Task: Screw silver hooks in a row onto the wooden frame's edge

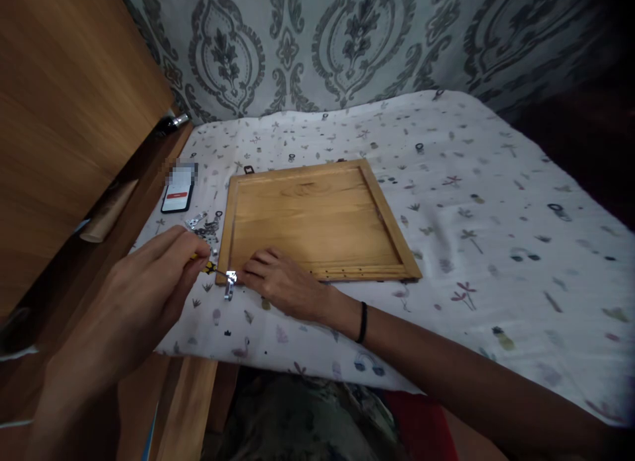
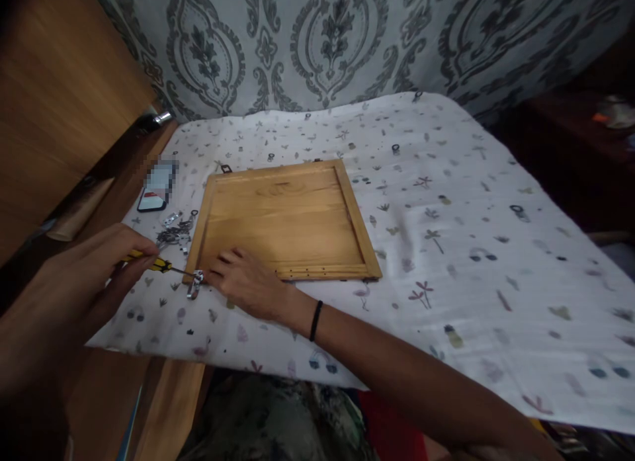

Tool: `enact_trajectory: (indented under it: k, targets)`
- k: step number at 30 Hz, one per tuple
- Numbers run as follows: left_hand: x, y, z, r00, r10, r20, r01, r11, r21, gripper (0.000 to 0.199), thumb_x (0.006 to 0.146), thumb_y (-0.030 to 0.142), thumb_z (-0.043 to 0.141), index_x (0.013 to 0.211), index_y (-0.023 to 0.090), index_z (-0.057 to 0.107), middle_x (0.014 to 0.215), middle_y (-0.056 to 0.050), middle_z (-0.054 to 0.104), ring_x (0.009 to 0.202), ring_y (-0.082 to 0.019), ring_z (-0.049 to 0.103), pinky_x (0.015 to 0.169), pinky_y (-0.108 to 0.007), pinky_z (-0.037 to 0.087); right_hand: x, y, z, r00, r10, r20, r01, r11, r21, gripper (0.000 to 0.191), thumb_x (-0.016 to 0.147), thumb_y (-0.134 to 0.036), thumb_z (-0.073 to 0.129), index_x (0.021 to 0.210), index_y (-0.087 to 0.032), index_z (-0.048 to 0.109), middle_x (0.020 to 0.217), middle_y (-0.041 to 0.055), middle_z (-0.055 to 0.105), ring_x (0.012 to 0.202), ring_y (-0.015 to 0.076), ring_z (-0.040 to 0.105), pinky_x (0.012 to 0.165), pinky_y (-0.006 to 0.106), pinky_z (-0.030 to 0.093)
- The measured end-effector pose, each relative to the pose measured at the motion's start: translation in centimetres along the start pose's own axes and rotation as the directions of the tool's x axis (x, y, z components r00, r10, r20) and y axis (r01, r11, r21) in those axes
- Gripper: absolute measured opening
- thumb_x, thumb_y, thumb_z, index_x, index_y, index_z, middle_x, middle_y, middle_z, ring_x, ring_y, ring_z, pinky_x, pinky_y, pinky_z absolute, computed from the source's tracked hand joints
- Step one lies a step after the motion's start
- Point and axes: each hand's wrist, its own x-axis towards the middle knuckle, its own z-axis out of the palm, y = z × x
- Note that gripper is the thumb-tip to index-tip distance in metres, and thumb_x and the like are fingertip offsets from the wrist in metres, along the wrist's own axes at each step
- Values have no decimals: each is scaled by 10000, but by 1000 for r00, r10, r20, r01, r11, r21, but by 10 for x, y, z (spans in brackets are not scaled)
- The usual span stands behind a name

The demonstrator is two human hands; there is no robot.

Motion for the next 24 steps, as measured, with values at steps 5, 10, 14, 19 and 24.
enact_trajectory:
  k: [5, 10, 14, 19, 24]
  targets:
    - [2, -3, 6, 999, -25, -36, 25, 1000, -8, 275, 1044, 417, 416, 946, 245, 607, 917, -42, 709, 782, -220, 667, 680, -316, 473, 0, -1, -1, 1000, 3, 4, -3, 1000, 4, 242, 1071, -139, 460, 1230, -109, 639, 1110, 110, 700, 999, 262, 522, 887, 407, 428]
    - [-1, -2, 17, 980, -131, -149, 167, 952, 258, 391, 1043, 560, 383, 1049, 248, 619, 851, -48, 718, 658, -234, 631, 537, -300, 304, 0, 0, 0, 1000, 2, -14, -2, 1000, -9, 234, 1077, -146, 455, 1198, -122, 655, 1100, 102, 699, 986, 253, 526, 883, 398, 424]
    - [1, 1, 18, 979, -137, -152, 186, 905, 383, 441, 1047, 567, 369, 842, 236, 577, 706, -37, 659, 512, -200, 505, 520, -308, 168, 0, -1, 0, 1000, 0, -6, 0, 1000, -15, 230, 1072, -144, 470, 1208, -110, 652, 1083, 108, 696, 992, 258, 527, 867, 406, 425]
    - [2, 1, 11, 994, -93, -59, 105, 966, 238, 324, 1048, 456, 367, 879, 246, 546, 748, -20, 673, 585, -206, 572, 554, -310, 285, 1, -1, -3, 999, 15, 28, -15, 1000, -9, 242, 1073, -147, 467, 1233, -112, 644, 1107, 104, 697, 1001, 258, 519, 878, 409, 426]
    - [1, 0, 4, 999, -43, 0, 43, 987, 158, 277, 1059, 425, 354, 946, 251, 538, 741, 6, 641, 600, -192, 584, 592, -309, 365, 1, -1, -3, 1000, 6, 27, -7, 1000, 5, 245, 1066, -135, 473, 1239, -102, 644, 1109, 103, 696, 996, 261, 517, 880, 406, 420]
